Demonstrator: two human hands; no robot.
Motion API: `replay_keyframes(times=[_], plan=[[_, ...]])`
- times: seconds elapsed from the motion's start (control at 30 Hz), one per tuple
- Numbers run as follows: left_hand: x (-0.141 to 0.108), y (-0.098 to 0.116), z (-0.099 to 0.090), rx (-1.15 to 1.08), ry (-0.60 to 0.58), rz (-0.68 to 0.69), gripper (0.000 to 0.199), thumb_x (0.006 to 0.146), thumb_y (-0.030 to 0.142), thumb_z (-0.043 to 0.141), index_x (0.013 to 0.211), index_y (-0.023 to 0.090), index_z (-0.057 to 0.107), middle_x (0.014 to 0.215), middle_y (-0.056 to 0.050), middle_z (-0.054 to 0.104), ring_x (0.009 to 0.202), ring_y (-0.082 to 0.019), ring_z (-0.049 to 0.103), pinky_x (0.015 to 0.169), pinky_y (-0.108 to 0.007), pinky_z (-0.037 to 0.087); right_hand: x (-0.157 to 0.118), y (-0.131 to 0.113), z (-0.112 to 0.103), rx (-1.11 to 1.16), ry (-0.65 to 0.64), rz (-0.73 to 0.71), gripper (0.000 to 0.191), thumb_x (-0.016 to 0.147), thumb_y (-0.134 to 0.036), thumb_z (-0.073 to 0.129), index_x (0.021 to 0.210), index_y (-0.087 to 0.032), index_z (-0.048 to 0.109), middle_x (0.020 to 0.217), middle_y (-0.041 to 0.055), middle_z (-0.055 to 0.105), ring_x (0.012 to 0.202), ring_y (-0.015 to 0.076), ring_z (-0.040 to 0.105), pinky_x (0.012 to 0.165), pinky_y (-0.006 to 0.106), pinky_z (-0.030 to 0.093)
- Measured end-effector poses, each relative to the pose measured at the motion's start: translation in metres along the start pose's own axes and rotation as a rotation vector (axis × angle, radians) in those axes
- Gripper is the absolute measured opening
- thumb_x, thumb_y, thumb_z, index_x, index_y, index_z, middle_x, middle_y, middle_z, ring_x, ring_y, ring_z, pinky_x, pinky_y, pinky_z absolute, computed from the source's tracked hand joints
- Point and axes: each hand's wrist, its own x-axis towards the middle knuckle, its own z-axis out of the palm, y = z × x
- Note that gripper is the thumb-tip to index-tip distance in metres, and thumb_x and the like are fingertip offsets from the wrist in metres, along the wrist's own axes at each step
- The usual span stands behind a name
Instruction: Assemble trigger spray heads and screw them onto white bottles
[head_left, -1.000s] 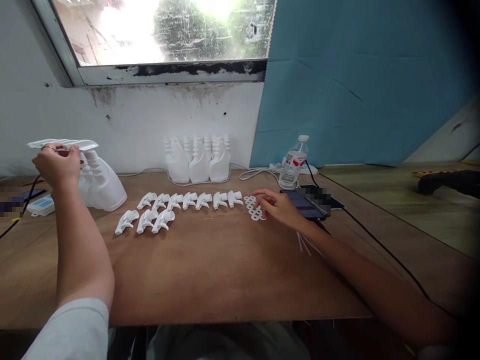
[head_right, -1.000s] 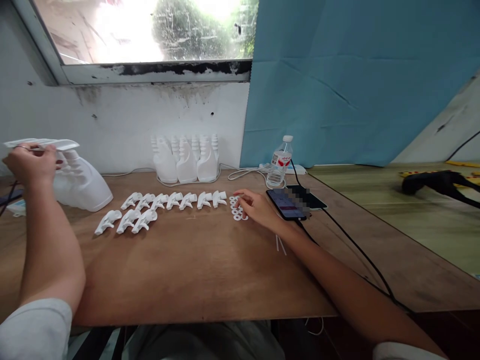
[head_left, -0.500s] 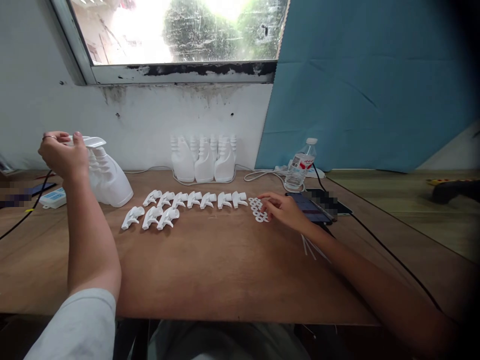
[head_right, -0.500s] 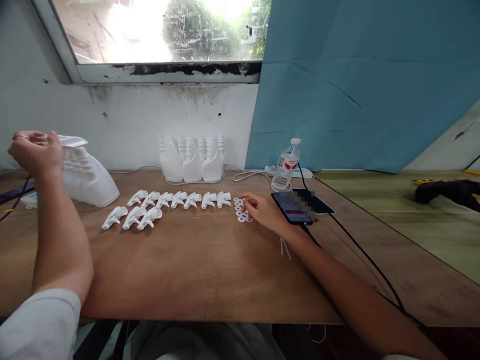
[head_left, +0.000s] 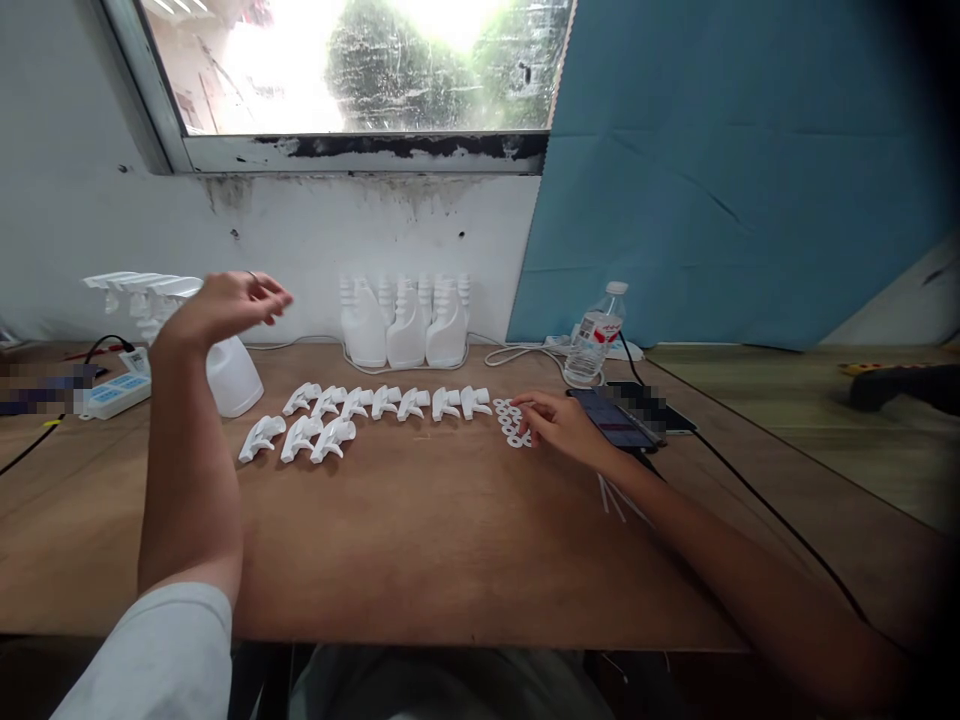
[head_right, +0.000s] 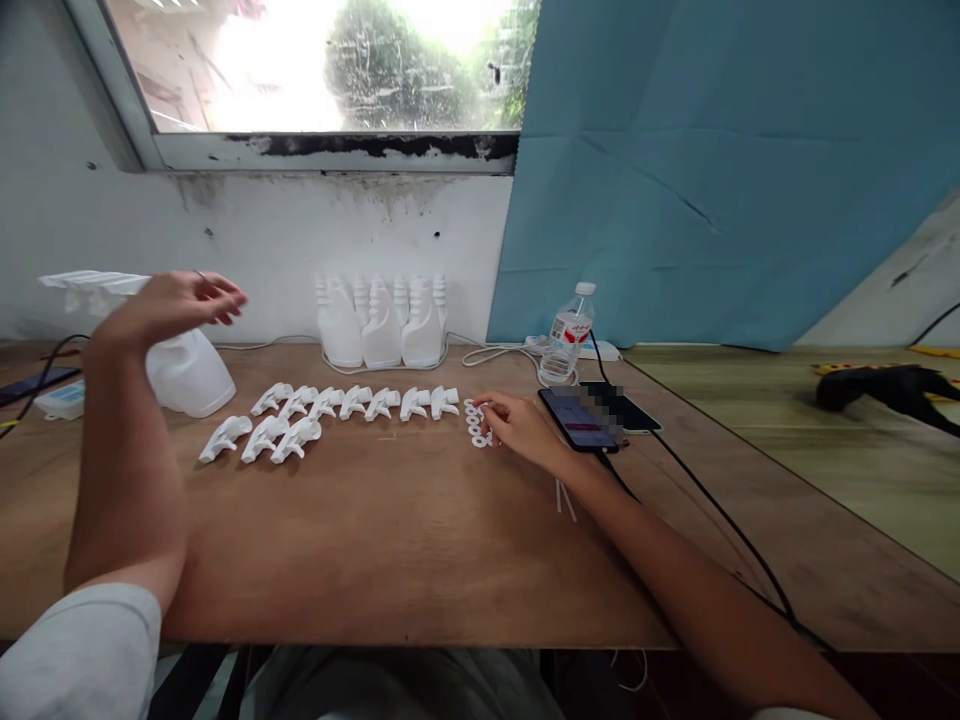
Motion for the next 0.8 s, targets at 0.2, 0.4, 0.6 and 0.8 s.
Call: replay_keyframes(times=[0.2,0.4,0.6,0.8], plan=[[0.012,0.014,0.055,0.255,-0.682,0.110,0.055,0.078,0.059,0.053,0.112,0.017,0.062,0.105,-0.009,0.068,0.090,-0.021,0.063,0.074,-0.026,0.047,0.002,0.003,-0.003,-0.091,0.008,-0.030,0.025,0.086,-0.025,0.044,0.098,-0.016,0.064,0.064,-0.0001,0.067,0.045,0.0118,0.060,0.049,0.022,0.044],[-0.010,-0.009,0.096,0.417,-0.727,0.210,0.054,0.078,0.061,0.045,0.112,0.022,0.062,0.111,-0.009,0.065,0.089,-0.023,0.062,0.070,-0.026,0.044,0.005,0.005,-0.009,-0.305,0.022,-0.102,0.029,0.088,-0.026,0.043,0.096,-0.016,0.068,0.066,0.0024,0.069,0.053,0.0139,0.062,0.054,0.022,0.044],[-0.033,-0.033,0.112,0.412,-0.675,0.350,0.043,0.076,0.051,0.051,0.107,0.023,0.064,0.107,-0.006,0.062,0.093,-0.022,0.059,0.075,-0.026,0.041,0.005,0.005,-0.015,-0.591,-0.053,-0.140,0.029,0.087,-0.021,0.044,0.096,-0.016,0.071,0.075,0.0057,0.072,0.063,0.0154,0.063,0.059,0.022,0.038],[-0.041,-0.019,0.122,0.433,-0.680,0.417,0.030,0.073,0.034,0.054,0.097,0.025,0.069,0.104,-0.004,0.062,0.091,-0.021,0.059,0.068,-0.024,0.040,0.005,0.005,-0.017,-0.663,-0.242,-0.165,0.018,0.079,-0.016,0.052,0.082,-0.018,0.070,0.082,0.0051,0.071,0.073,0.0156,0.062,0.064,0.022,0.037]])
